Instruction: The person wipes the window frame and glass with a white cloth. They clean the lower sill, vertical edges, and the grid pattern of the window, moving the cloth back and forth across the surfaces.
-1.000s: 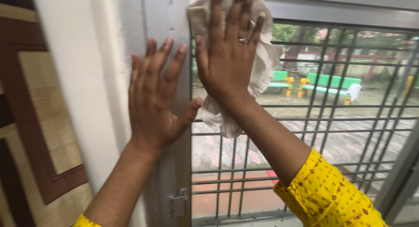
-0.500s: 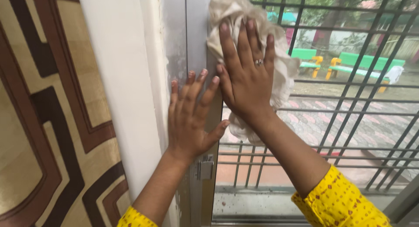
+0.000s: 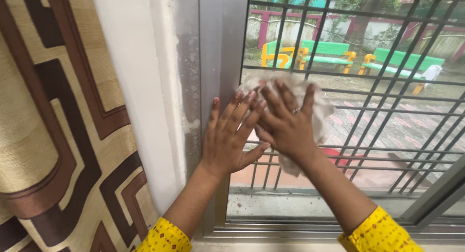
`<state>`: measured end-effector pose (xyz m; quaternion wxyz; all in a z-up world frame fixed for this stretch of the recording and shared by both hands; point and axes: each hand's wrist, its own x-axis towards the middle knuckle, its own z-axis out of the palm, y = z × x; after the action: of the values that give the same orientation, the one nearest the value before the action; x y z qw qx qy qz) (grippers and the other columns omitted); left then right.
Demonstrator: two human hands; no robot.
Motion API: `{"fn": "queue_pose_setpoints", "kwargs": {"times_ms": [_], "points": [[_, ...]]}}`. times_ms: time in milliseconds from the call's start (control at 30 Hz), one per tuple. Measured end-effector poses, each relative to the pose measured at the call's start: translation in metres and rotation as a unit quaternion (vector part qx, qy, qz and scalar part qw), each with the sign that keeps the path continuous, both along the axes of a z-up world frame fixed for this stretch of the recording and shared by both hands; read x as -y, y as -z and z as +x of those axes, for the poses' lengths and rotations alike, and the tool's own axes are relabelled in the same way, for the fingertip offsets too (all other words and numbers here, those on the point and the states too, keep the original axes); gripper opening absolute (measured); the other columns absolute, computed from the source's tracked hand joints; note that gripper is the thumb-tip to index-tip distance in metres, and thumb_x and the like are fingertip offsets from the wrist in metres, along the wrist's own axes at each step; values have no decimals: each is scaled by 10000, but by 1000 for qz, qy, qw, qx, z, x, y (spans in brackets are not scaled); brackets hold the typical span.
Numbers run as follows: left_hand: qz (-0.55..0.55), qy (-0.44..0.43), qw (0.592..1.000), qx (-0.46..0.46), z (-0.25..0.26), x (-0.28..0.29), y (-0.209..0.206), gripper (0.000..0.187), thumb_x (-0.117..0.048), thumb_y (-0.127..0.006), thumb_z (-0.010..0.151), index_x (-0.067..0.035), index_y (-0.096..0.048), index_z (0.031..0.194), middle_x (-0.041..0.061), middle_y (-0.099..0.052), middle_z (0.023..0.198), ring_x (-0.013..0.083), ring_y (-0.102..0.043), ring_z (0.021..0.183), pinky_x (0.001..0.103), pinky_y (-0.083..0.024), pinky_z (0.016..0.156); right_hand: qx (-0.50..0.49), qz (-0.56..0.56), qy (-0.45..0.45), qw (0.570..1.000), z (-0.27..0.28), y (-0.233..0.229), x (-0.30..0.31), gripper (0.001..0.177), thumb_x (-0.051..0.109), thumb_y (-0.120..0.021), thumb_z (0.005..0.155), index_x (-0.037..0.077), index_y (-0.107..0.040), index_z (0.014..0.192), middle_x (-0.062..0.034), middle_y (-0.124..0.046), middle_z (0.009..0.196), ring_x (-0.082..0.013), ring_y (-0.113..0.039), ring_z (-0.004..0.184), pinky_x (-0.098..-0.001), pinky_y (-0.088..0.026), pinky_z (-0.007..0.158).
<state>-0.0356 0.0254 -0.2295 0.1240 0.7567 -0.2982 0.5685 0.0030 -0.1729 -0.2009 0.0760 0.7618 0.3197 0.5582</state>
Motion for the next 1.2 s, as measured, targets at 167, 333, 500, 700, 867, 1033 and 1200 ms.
{"fn": "queue_pose_setpoints", "kwargs": {"times_ms": [167, 333, 500, 700, 867, 1033, 1200], "points": [[5, 8, 1000, 9, 7, 37, -13, 787, -659, -545, 997, -236, -340, 1628, 58, -307, 1696, 241, -214, 1603, 567, -59, 1320, 3, 30, 63, 998, 10, -70, 45, 619, 585, -529, 1091, 360, -401, 1653, -26, -173, 1735, -262, -137, 1605, -758, 77, 1161], [8, 29, 1000, 8, 13, 78, -11, 787, -668, -544, 1001, -248, -334, 1632, 43, -304, 1697, 223, -204, 1601, 542, -53, 1321, 2, 95, 106, 990, 14, -103, 110, 626, 587, -411, 1125, 344, -311, 1693, -7, -124, 1750, -230, -111, 1636, -726, 91, 1217], [7, 36, 999, 4, 32, 101, -3, 777, -659, -547, 1011, -242, -336, 1632, 53, -307, 1696, 224, -194, 1600, 537, -49, 1322, 58, 162, 128, 977, 33, -106, 168, 685, 656, -286, 1077, 352, -318, 1691, 14, -118, 1748, -202, -97, 1646, -652, 97, 1266], [4, -18, 999, 42, 50, 108, 3, 761, -675, -533, 1036, -245, -360, 1640, 37, -328, 1696, 212, -202, 1599, 504, -47, 1319, 14, 282, 114, 953, 28, -101, 243, 831, 700, -178, 1028, 237, -288, 1709, -99, -139, 1777, -288, -100, 1660, -643, 42, 1284], [-10, -23, 998, 50, 52, 112, 5, 776, -712, -479, 1021, -234, -378, 1625, 44, -335, 1679, 219, -210, 1585, 515, -37, 1309, 1, 327, -74, 942, 39, -100, 306, 809, 698, -339, 1055, 62, -370, 1553, -238, -371, 1551, -325, -378, 1506, -507, -347, 1318], [-6, -23, 998, 53, 52, 112, 4, 793, -730, -475, 1020, -227, -382, 1626, 51, -343, 1676, 224, -214, 1579, 514, -30, 1298, 35, 315, -168, 933, 70, -69, 381, 616, 442, -384, 1209, -115, -427, 1469, -239, -475, 1380, -311, -456, 1305, -456, -397, 1117], [1, 17, 999, 29, 45, 103, 5, 771, -705, -510, 1033, -228, -384, 1625, 44, -349, 1683, 221, -231, 1590, 513, -37, 1311, 22, 522, -133, 842, 98, -4, 410, 531, 405, -370, 1246, -105, -496, 1167, -286, -404, 990, -237, -387, 881, -436, -440, 849]]}}
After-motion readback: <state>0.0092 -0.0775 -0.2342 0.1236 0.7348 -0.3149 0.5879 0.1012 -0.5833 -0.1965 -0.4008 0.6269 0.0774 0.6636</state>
